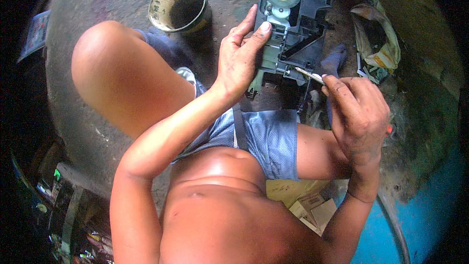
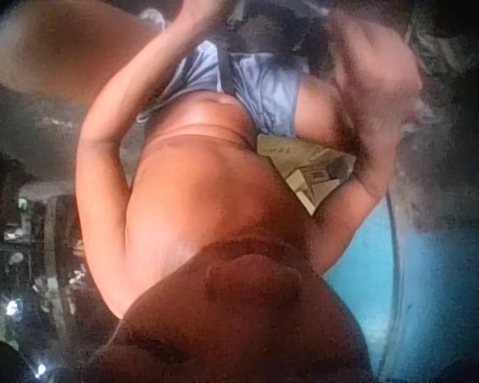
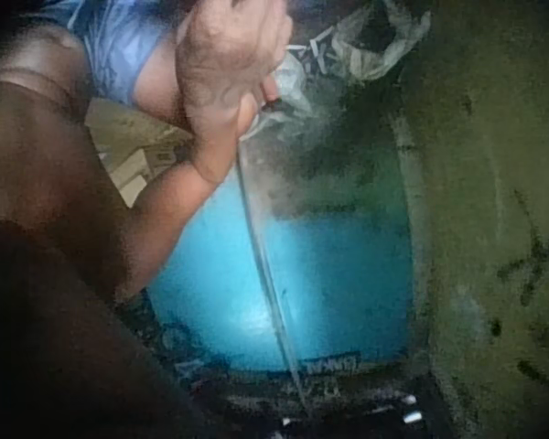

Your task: The person sits on the floor and uses a screwdriver and pliers to disassemble a black electronic device. They remove screws, detach a white plastic component, and cut wires, leaving the device partially disassembled.

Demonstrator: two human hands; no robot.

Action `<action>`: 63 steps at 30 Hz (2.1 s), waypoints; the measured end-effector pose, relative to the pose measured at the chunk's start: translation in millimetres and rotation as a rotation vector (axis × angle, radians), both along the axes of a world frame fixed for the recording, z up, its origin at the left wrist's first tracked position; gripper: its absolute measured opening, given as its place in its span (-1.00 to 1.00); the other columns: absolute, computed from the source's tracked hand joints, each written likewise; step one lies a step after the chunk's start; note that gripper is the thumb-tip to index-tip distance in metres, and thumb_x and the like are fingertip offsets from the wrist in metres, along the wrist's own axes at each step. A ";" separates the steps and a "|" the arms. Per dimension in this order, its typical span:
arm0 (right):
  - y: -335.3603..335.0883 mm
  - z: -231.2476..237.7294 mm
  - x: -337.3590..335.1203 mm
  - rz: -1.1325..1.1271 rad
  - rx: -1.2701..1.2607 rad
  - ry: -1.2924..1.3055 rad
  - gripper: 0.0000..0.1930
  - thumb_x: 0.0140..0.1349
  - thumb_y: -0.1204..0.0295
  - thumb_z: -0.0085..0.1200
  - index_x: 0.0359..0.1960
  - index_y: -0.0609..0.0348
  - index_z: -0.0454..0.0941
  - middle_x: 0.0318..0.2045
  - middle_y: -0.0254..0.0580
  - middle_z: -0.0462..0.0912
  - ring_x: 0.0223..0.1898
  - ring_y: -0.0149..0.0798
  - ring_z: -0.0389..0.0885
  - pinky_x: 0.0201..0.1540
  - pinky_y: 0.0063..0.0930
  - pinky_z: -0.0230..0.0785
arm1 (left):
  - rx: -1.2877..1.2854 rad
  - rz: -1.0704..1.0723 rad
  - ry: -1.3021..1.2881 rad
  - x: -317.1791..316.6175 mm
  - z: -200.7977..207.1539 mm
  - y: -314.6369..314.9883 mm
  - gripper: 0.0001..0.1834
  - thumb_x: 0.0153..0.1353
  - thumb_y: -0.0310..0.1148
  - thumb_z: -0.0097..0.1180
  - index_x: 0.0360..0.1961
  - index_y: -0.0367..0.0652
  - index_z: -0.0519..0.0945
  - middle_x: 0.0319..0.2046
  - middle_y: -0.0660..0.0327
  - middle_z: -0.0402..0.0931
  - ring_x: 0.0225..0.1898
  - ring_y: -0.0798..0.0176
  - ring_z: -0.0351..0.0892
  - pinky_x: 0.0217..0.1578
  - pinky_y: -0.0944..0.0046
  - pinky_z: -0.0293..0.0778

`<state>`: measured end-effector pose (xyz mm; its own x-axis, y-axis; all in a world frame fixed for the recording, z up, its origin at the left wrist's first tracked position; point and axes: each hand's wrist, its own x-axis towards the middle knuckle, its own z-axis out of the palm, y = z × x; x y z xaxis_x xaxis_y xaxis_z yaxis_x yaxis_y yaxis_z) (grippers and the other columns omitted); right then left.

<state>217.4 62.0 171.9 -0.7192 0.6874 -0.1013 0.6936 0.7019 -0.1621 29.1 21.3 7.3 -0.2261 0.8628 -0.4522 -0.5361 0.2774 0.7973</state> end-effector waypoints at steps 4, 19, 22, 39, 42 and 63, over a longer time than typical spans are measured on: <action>4.0 -1.7 6.0 -0.009 -0.021 -0.032 -0.81 0.12 0.51 0.22 -0.20 0.06 0.69 -0.38 -0.27 0.57 -0.32 -0.18 0.60 -0.34 -0.23 0.44 | 0.002 -0.003 -0.012 -0.8 1.6 1.3 -0.27 0.36 -0.15 0.25 0.43 -0.29 0.32 0.17 0.04 0.45 0.17 0.32 0.43 0.24 0.34 0.28; 6.6 -18.3 3.0 0.041 -0.036 -0.009 -0.79 0.04 0.50 0.19 -0.24 0.06 0.68 -0.40 -0.30 0.56 -0.33 -0.20 0.59 -0.32 -0.30 0.45 | 0.002 -0.004 -0.049 -2.4 3.4 3.8 -0.24 0.36 -0.19 0.24 0.45 -0.34 0.27 0.14 0.13 0.51 0.09 0.41 0.48 0.17 0.42 0.33; 5.4 -22.5 3.4 0.051 0.000 0.024 -0.81 0.02 0.50 0.18 -0.28 0.09 0.66 -0.43 -0.27 0.51 -0.35 -0.19 0.57 -0.33 -0.28 0.44 | 0.002 0.000 -0.056 -1.9 7.9 4.5 -0.24 0.36 -0.19 0.24 0.46 -0.34 0.26 0.11 0.15 0.54 0.05 0.43 0.50 0.15 0.43 0.34; 1.8 -20.8 -8.8 0.006 -0.121 0.102 -0.64 -0.03 0.70 0.17 -0.12 0.26 0.60 -0.27 -0.07 0.52 -0.20 -0.02 0.52 -0.11 -0.19 0.44 | 0.009 0.003 -0.134 -3.3 16.4 6.3 -0.24 0.38 -0.23 0.21 0.48 -0.31 0.22 0.06 0.18 0.60 -0.01 0.43 0.53 0.09 0.43 0.41; 1.6 -18.2 -7.9 0.013 -0.113 0.043 -0.62 -0.04 0.71 0.14 -0.10 0.30 0.61 -0.20 -0.04 0.56 -0.16 -0.01 0.55 -0.05 -0.18 0.45 | 0.034 0.014 -0.157 -2.0 12.1 5.7 -0.24 0.38 -0.22 0.22 0.48 -0.31 0.22 0.07 0.17 0.60 0.00 0.42 0.54 0.10 0.42 0.42; 5.8 -19.7 2.8 -0.036 0.073 0.140 -0.72 -0.02 0.60 0.18 -0.20 0.18 0.65 -0.44 -0.17 0.42 -0.35 -0.08 0.53 -0.31 -0.21 0.41 | 0.005 0.006 -0.134 -1.0 12.1 4.2 -0.25 0.37 -0.22 0.24 0.47 -0.31 0.25 0.05 0.17 0.61 0.00 0.43 0.54 0.11 0.43 0.40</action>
<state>220.2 67.8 152.3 -0.6977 0.7147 0.0492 0.6927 0.6905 -0.2084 28.0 25.5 19.4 -0.1694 0.8637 -0.4747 -0.6395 0.2702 0.7197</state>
